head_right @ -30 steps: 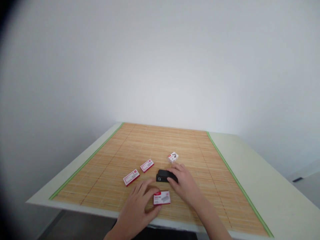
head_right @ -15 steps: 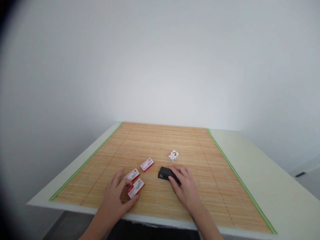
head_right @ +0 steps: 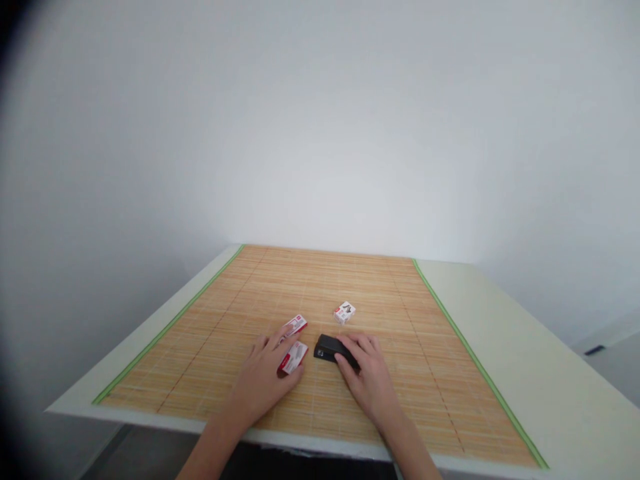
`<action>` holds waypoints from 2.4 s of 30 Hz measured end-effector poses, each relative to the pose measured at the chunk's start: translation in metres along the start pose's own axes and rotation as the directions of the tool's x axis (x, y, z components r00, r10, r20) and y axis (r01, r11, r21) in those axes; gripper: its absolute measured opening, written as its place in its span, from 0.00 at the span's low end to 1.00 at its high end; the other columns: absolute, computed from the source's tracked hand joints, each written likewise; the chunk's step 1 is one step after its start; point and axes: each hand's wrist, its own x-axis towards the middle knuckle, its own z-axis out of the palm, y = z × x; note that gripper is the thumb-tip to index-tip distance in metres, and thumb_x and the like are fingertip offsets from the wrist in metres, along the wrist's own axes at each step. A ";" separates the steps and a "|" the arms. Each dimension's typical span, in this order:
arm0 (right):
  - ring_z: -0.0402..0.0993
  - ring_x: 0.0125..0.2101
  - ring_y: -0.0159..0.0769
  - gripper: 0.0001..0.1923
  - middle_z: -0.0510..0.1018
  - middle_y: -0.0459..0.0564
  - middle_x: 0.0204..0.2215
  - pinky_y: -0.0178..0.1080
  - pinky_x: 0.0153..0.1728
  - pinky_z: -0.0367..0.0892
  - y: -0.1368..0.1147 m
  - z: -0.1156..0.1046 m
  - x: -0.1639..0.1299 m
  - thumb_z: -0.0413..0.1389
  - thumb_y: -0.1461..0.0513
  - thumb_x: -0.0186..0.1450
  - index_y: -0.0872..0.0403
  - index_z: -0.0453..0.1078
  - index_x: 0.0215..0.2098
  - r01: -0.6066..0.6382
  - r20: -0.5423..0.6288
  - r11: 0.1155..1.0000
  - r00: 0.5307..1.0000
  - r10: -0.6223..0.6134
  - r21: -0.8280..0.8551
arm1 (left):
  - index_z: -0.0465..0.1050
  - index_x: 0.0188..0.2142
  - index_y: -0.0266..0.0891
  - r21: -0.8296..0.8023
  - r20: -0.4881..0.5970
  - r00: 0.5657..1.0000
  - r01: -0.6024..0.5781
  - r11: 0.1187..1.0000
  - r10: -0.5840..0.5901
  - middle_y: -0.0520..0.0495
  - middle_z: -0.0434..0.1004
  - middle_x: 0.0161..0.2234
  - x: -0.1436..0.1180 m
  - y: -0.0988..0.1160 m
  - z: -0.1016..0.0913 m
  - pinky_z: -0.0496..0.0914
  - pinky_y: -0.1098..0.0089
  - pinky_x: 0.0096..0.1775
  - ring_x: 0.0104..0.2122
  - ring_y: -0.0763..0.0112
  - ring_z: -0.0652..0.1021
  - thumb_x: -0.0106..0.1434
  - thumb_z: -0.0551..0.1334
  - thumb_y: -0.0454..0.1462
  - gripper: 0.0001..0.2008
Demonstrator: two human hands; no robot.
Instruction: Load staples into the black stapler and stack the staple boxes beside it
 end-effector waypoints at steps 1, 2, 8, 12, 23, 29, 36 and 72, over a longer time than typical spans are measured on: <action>0.71 0.52 0.47 0.18 0.77 0.53 0.51 0.51 0.53 0.70 0.000 -0.001 0.000 0.56 0.58 0.73 0.43 0.72 0.60 0.000 0.001 1.000 1.000 0.000 0.000 | 0.69 0.63 0.55 0.023 -0.006 1.000 0.017 1.000 -0.017 0.51 0.63 0.68 0.001 0.001 0.003 0.65 0.52 0.58 0.56 0.51 0.71 0.64 0.64 0.45 0.27; 0.71 0.52 0.47 0.18 0.77 0.52 0.51 0.51 0.53 0.70 -0.001 -0.001 0.000 0.56 0.58 0.73 0.43 0.72 0.60 -0.001 0.002 1.000 1.000 0.001 0.000 | 0.71 0.61 0.54 0.042 -0.018 0.999 0.040 0.998 -0.039 0.51 0.64 0.68 0.002 0.001 0.005 0.65 0.52 0.58 0.55 0.51 0.71 0.64 0.63 0.45 0.25; 0.71 0.51 0.47 0.17 0.78 0.53 0.50 0.50 0.52 0.70 -0.001 -0.001 0.001 0.57 0.58 0.73 0.44 0.73 0.59 -0.021 -0.018 1.000 1.000 0.021 0.005 | 0.66 0.65 0.52 0.110 -0.125 0.980 0.166 0.980 -0.153 0.48 0.66 0.66 -0.009 -0.020 0.010 0.65 0.53 0.56 0.54 0.50 0.71 0.66 0.62 0.48 0.28; 0.73 0.49 0.46 0.16 0.78 0.53 0.48 0.48 0.52 0.70 -0.004 -0.001 -0.002 0.58 0.56 0.72 0.47 0.74 0.56 -0.084 -0.067 0.996 0.994 0.083 -0.007 | 0.60 0.68 0.46 0.116 -0.208 0.944 0.282 0.952 -0.254 0.41 0.69 0.63 -0.018 -0.050 0.003 0.64 0.52 0.57 0.56 0.48 0.71 0.64 0.62 0.52 0.35; 0.79 0.40 0.44 0.16 0.80 0.50 0.41 0.40 0.41 0.72 -0.045 0.008 -0.024 0.57 0.50 0.70 0.48 0.75 0.51 -0.311 0.009 0.949 0.950 0.312 -0.046 | 0.61 0.66 0.42 0.106 -0.228 0.949 0.248 0.963 -0.219 0.41 0.69 0.61 -0.038 -0.113 -0.012 0.64 0.52 0.60 0.58 0.49 0.70 0.64 0.60 0.58 0.37; 0.80 0.41 0.43 0.16 0.79 0.49 0.42 0.40 0.42 0.73 -0.050 0.012 -0.030 0.55 0.54 0.70 0.48 0.74 0.53 -0.335 -0.013 0.940 0.942 0.335 -0.067 | 0.63 0.66 0.44 0.155 -0.215 0.948 0.272 0.950 -0.236 0.42 0.67 0.63 -0.041 -0.107 -0.013 0.62 0.50 0.60 0.59 0.48 0.69 0.66 0.58 0.55 0.33; 0.80 0.40 0.41 0.14 0.80 0.49 0.39 0.38 0.40 0.72 -0.058 0.007 -0.027 0.54 0.57 0.69 0.48 0.75 0.50 -0.348 -0.034 0.937 0.937 0.347 -0.030 | 0.62 0.67 0.42 0.237 -0.214 0.941 0.310 0.921 -0.262 0.41 0.65 0.65 -0.050 -0.096 -0.012 0.60 0.48 0.61 0.60 0.46 0.67 0.65 0.59 0.47 0.33; 0.82 0.36 0.47 0.17 0.83 0.49 0.36 0.41 0.34 0.67 -0.059 0.013 -0.032 0.53 0.55 0.69 0.47 0.69 0.55 -0.444 0.017 0.885 0.892 0.451 -0.139 | 0.78 0.54 0.49 0.047 -0.089 0.983 0.165 0.985 -0.161 0.46 0.79 0.58 0.024 -0.017 -0.015 0.60 0.47 0.60 0.58 0.50 0.73 0.74 0.50 0.45 0.20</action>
